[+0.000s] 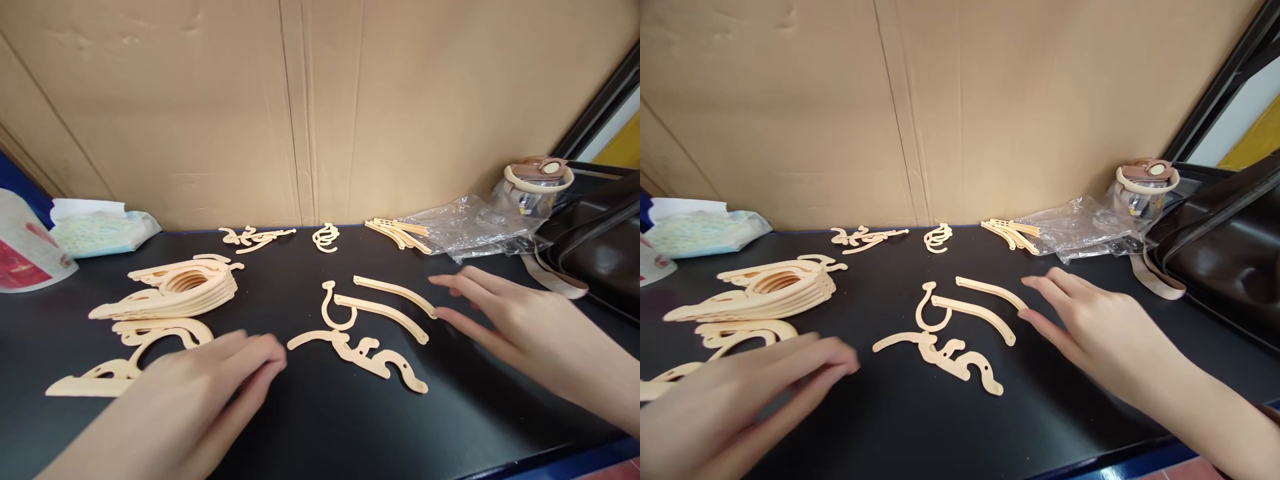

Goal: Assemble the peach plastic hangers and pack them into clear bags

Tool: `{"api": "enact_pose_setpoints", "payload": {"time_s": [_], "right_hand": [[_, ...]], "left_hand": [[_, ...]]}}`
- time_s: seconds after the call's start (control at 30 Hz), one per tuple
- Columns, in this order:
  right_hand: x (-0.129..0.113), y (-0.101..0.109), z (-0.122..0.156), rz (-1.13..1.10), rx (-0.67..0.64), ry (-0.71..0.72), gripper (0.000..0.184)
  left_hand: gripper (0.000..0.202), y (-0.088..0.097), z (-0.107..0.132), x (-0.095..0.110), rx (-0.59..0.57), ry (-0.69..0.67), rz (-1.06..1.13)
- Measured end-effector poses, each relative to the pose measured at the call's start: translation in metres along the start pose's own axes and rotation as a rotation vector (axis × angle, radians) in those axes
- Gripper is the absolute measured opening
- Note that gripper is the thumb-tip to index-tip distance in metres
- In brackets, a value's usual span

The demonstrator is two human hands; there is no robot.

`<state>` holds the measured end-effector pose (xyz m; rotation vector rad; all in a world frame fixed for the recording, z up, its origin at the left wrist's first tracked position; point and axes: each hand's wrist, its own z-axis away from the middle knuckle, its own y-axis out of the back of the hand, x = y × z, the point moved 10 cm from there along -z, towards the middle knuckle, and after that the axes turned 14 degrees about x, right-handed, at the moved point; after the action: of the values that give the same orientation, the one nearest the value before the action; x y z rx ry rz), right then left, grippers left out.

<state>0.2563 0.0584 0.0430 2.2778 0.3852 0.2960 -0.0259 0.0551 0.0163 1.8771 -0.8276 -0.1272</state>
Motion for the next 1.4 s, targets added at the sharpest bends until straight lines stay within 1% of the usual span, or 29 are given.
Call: {"api": "enact_pose_setpoints", "payload": {"time_s": [0.03,0.07,0.1,0.13,0.23,0.3,0.4,0.47,0.5,0.63,0.7,0.77,0.83,0.93,1.03,1.13,1.2,1.27,1.33,1.4], "right_hand": [[-0.005,-0.011,-0.012,0.062,-0.036,0.033,0.049],[-0.010,-0.027,-0.020,0.108,-0.127,0.065,0.051],[-0.016,-0.041,-0.027,0.139,-0.204,0.087,0.049],[-0.024,-0.050,-0.034,0.138,-0.236,0.098,0.046],[-0.046,-0.064,-0.051,0.051,-0.286,0.093,0.041],[-0.055,-0.069,-0.056,-0.088,-0.315,0.033,0.046],[-0.064,-0.069,-0.058,-0.270,-0.296,0.006,0.054],[-0.064,-0.068,-0.055,-0.339,-0.277,0.015,0.052],[-0.062,-0.069,-0.053,-0.361,-0.272,0.009,0.051],[-0.053,-0.074,-0.046,-0.397,-0.268,-0.056,0.042],[-0.052,-0.075,-0.045,-0.396,-0.268,-0.070,0.037],[-0.054,-0.073,-0.046,-0.393,-0.240,-0.071,0.036],[-0.056,-0.067,-0.048,-0.411,-0.183,-0.054,0.037],[-0.062,-0.050,-0.052,-0.476,-0.075,0.002,0.035],[-0.072,-0.037,-0.051,-0.585,-0.050,0.059,0.029],[-0.082,-0.027,-0.049,-0.636,-0.035,0.108,0.026],[-0.086,-0.023,-0.049,-0.669,-0.029,0.126,0.029],[-0.087,-0.022,-0.049,-0.764,-0.045,0.106,0.042],[-0.084,-0.025,-0.050,-0.888,-0.077,0.038,0.056],[-0.081,-0.032,-0.048,-1.000,-0.143,-0.065,0.065]], "left_hand": [[0.027,-0.006,-0.013,0.009,-0.048,-0.047,-0.038],[0.032,-0.011,-0.026,0.017,-0.062,-0.091,-0.078],[0.034,-0.014,-0.039,0.026,-0.045,-0.154,-0.112],[0.030,-0.019,-0.049,0.032,-0.032,-0.193,-0.134],[0.021,-0.035,-0.064,0.041,-0.043,-0.269,-0.065],[0.019,-0.041,-0.066,0.040,-0.057,-0.289,-0.008],[0.027,-0.042,-0.063,0.035,-0.047,-0.349,-0.043],[0.035,-0.041,-0.060,0.033,-0.016,-0.424,-0.108],[0.036,-0.040,-0.059,0.033,0.001,-0.456,-0.142],[0.025,-0.037,-0.057,0.034,0.055,-0.537,-0.260],[0.019,-0.035,-0.056,0.038,0.084,-0.579,-0.282],[0.017,-0.032,-0.054,0.042,0.114,-0.607,-0.271],[0.016,-0.027,-0.054,0.044,0.148,-0.603,-0.236],[0.013,-0.020,-0.053,0.046,0.175,-0.579,-0.169],[0.015,-0.019,-0.051,0.049,0.152,-0.574,-0.145],[0.018,-0.016,-0.049,0.053,0.149,-0.576,-0.134],[0.018,-0.010,-0.048,0.057,0.182,-0.581,-0.117],[0.019,-0.001,-0.046,0.064,0.243,-0.593,-0.104],[0.021,0.007,-0.044,0.072,0.310,-0.609,-0.105],[0.024,0.014,-0.040,0.080,0.365,-0.628,-0.093]]}}
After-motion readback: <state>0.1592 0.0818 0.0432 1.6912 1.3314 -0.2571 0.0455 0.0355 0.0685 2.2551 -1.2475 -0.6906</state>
